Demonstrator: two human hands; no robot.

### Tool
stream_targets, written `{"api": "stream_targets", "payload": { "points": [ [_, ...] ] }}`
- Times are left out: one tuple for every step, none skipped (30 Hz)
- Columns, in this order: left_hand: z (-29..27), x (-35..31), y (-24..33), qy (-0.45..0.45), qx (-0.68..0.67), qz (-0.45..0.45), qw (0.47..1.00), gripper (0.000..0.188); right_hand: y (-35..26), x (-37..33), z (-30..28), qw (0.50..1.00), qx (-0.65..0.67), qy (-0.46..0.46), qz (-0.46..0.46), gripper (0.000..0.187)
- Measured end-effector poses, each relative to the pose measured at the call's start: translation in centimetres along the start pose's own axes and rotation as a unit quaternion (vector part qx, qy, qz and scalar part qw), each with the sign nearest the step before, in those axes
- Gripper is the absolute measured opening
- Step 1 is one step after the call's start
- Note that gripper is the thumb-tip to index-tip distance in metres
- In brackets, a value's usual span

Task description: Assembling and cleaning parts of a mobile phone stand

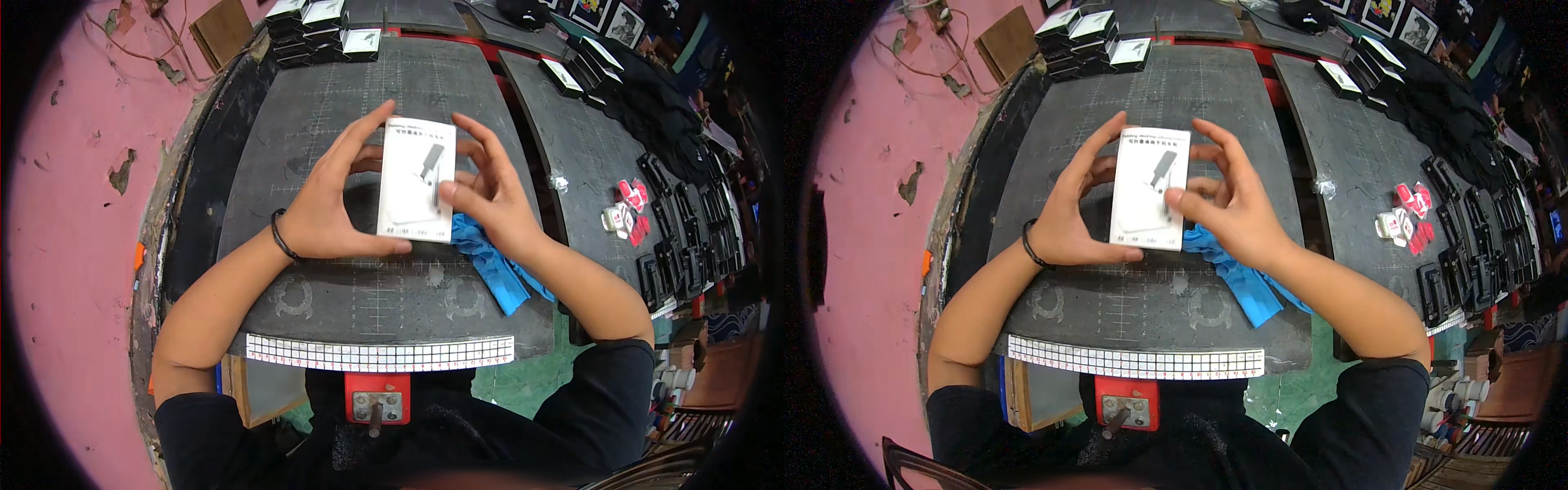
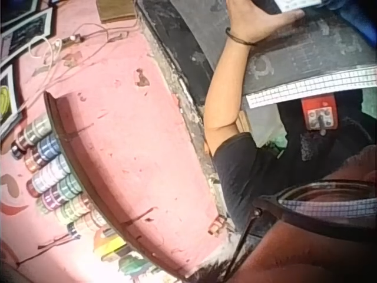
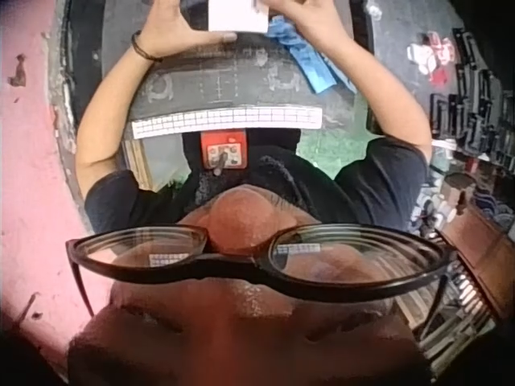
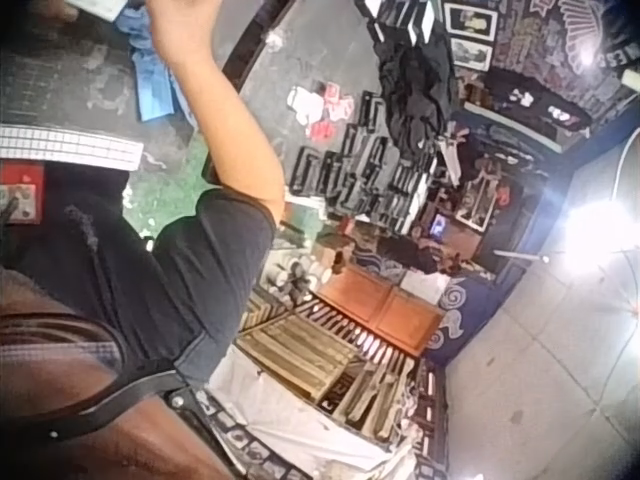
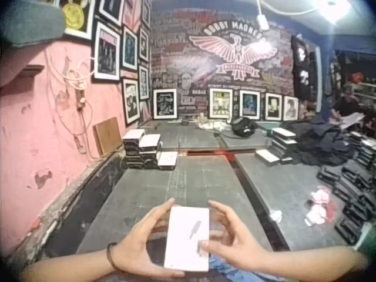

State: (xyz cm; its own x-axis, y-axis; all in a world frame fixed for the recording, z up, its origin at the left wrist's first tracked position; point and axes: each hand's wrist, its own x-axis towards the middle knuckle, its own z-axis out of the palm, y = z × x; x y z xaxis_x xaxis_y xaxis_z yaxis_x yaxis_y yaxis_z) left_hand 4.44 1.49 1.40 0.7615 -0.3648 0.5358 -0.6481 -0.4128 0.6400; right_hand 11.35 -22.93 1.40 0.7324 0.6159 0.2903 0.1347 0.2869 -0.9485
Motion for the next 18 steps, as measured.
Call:
{"api": "stream_targets", "payload": {
  "points": [
    [0.2, 0.1, -0.1, 0.041, -0.014, -0.023, 0.999, 0.134, -0.1, -0.1, 0.2, 0.999, -0.017, -0.011, 0.026, 0.081],
    [0.4, 0.3, -0.3, 0.073, -0.023, -0.048, 0.996, 0.133, -0.3, -0.1, 0.3, 0.998, -0.034, -0.014, 0.056, 0.086],
    [0.5, 0.3, -0.5, 0.066, -0.010, -0.064, 0.996, 0.139, -0.4, -0.1, 0.5, 0.998, -0.003, -0.011, 0.060, 0.087],
    [0.6, 0.4, -0.8, 0.073, -0.011, -0.061, 0.995, 0.139, -0.6, 0.2, 0.6, 0.998, -0.010, -0.010, 0.065, 0.087],
    [0.7, 0.4, -1.1, 0.075, -0.045, -0.080, 0.993, 0.146, -0.8, 0.7, 0.5, 0.997, -0.017, 0.023, 0.077, 0.084],
    [0.8, 0.4, -1.4, 0.083, -0.070, -0.089, 0.990, 0.153, -0.9, 1.5, 0.4, 0.993, -0.028, 0.054, 0.098, 0.082],
    [0.7, 0.3, -1.7, 0.089, -0.026, -0.088, 0.992, 0.159, -0.9, 2.8, 0.2, 0.991, -0.033, 0.088, 0.094, 0.077],
    [0.8, 0.2, -1.9, 0.088, 0.035, -0.101, 0.990, 0.159, -1.2, 4.8, -0.6, 0.989, -0.061, 0.094, 0.100, 0.077],
    [0.7, 0.1, -2.1, 0.091, 0.071, -0.121, 0.986, 0.151, -1.0, 7.2, -1.1, 0.987, -0.056, 0.114, 0.093, 0.074],
    [0.7, 0.0, -2.3, 0.097, 0.110, -0.134, 0.980, 0.143, -0.5, 9.9, -1.8, 0.988, -0.042, 0.130, 0.078, 0.072],
    [0.5, -0.1, -2.4, 0.096, 0.108, -0.134, 0.980, 0.143, 0.2, 13.0, -2.4, 0.983, -0.075, 0.143, 0.081, 0.071],
    [0.4, -0.2, -2.5, 0.053, 0.193, -0.137, 0.970, 0.130, 1.1, 16.2, -3.0, 0.983, -0.095, 0.144, 0.064, 0.070],
    [0.3, -0.2, -2.6, 0.020, 0.281, -0.125, 0.951, 0.118, 2.3, 19.3, -3.2, 0.977, -0.088, 0.178, 0.077, 0.068],
    [0.1, -0.3, -2.7, 0.014, 0.284, -0.135, 0.949, 0.118, 3.7, 22.3, -3.4, 0.972, -0.073, 0.206, 0.086, 0.066],
    [0.1, -0.4, -2.7, -0.006, 0.295, -0.136, 0.946, 0.107, 4.9, 24.9, -3.7, 0.974, -0.074, 0.202, 0.077, 0.066],
    [0.0, -0.5, -2.7, -0.025, 0.307, -0.140, 0.941, 0.097, 6.0, 27.2, -3.9, 0.966, -0.091, 0.231, 0.077, 0.064],
    [-0.1, -0.6, -2.7, -0.020, 0.302, -0.140, 0.943, 0.092, 7.0, 29.2, -3.9, 0.955, -0.106, 0.265, 0.080, 0.062],
    [-0.1, -0.7, -2.8, -0.018, 0.306, -0.145, 0.941, 0.092, 7.8, 30.7, -4.0, 0.959, -0.103, 0.253, 0.078, 0.062]
  ]
}}
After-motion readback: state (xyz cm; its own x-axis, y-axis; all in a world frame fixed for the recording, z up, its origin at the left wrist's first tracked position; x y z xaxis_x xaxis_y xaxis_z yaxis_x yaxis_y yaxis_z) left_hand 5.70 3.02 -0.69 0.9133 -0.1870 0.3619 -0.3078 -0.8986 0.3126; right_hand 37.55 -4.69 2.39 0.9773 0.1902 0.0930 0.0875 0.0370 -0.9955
